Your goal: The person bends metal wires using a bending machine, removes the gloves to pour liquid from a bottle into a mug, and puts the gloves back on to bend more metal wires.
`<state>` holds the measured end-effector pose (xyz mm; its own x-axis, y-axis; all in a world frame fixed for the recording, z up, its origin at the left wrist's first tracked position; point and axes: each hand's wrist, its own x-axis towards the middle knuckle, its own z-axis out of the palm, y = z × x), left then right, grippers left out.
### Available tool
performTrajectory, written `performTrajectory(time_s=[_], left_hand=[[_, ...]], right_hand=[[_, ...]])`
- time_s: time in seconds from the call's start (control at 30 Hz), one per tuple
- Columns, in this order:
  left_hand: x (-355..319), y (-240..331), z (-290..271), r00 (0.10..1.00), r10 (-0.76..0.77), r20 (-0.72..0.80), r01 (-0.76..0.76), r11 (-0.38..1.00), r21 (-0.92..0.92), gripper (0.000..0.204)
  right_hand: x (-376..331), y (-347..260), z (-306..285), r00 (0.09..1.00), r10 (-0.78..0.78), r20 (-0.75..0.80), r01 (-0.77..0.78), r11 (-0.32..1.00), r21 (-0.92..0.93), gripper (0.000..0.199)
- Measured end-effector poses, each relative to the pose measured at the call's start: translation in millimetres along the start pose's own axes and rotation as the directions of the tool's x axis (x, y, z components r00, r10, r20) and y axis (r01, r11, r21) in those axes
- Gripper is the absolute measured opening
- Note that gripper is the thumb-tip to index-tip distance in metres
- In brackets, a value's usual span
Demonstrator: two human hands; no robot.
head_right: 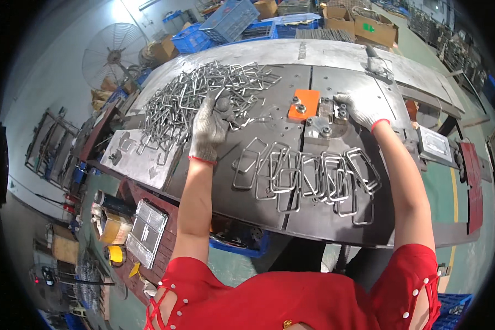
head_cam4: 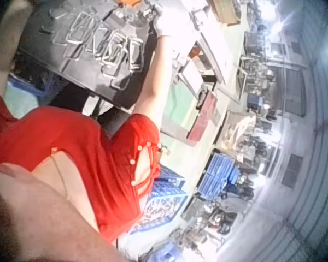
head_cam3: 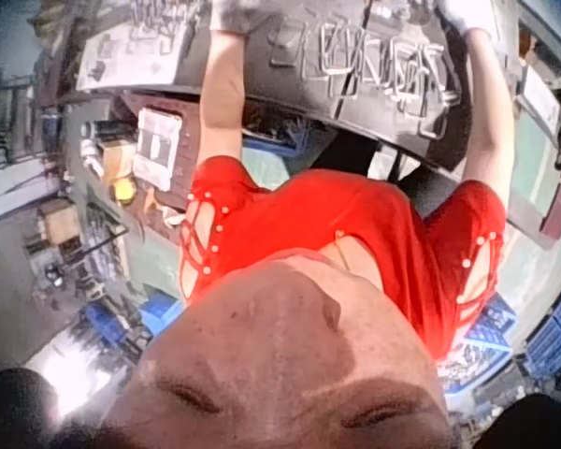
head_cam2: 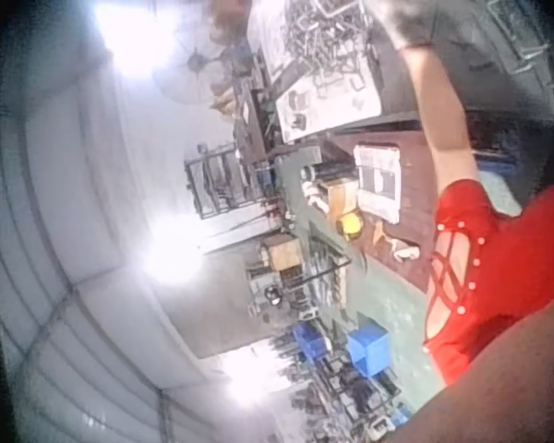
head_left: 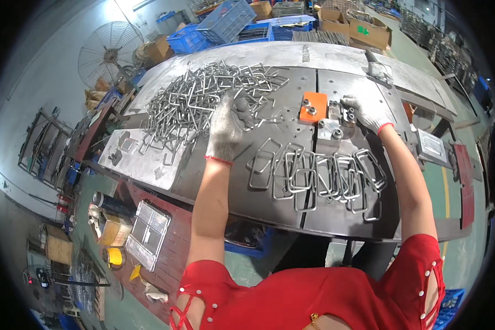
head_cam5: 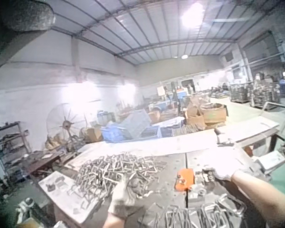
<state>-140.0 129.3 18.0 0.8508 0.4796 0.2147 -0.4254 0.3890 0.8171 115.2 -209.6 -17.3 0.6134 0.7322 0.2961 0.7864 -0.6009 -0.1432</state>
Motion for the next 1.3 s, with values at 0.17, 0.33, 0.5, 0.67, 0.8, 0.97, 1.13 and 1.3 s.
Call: performTrajectory(time_s=[0.17,0.33,0.5,0.67,0.8,0.97,1.13,1.3], left_hand=[[-21.3,8.1,13.8,0.987,0.108,0.120,-0.149,0.891,0.429,0.028],[-36.5,22.9,17.8,0.957,0.040,0.288,-0.268,0.509,0.818,0.026],[-96.2,35.5,-26.5,0.751,0.032,0.660,-0.645,-0.178,0.743,0.029],[-135.0,20.1,-73.0,0.857,0.061,0.513,-0.486,-0.242,0.840,0.029],[-137.6,2.3,-83.6,0.915,0.046,0.401,-0.351,-0.402,0.846,0.043],[-139.3,-5.3,-84.8,0.903,0.118,0.413,-0.322,-0.451,0.833,0.047],[-136.3,-2.3,-80.6,0.924,0.092,0.372,-0.318,-0.360,0.877,0.046],[-134.6,4.7,-77.9,0.935,0.077,0.345,-0.302,-0.336,0.892,0.046]], right_hand=[[-6.2,-19.0,-12.9,1.000,0.010,-0.026,-0.010,1.000,0.015,0.032],[-15.4,-24.7,-27.3,0.992,0.124,0.039,-0.124,0.992,0.013,0.035],[1.8,-22.1,-32.1,0.991,0.129,0.030,-0.132,0.972,0.196,0.038],[49.0,-41.0,-18.5,0.988,0.048,0.148,-0.052,0.998,0.021,0.054],[84.0,-22.4,14.3,0.978,0.021,0.206,-0.037,0.997,0.072,0.058],[135.8,35.1,55.9,0.951,-0.107,0.290,0.101,0.994,0.036,0.063],[157.2,56.5,71.2,0.939,0.084,0.334,-0.076,0.996,-0.036,0.085],[173.7,75.2,81.4,0.905,0.117,0.410,-0.124,0.992,-0.009,0.062]])
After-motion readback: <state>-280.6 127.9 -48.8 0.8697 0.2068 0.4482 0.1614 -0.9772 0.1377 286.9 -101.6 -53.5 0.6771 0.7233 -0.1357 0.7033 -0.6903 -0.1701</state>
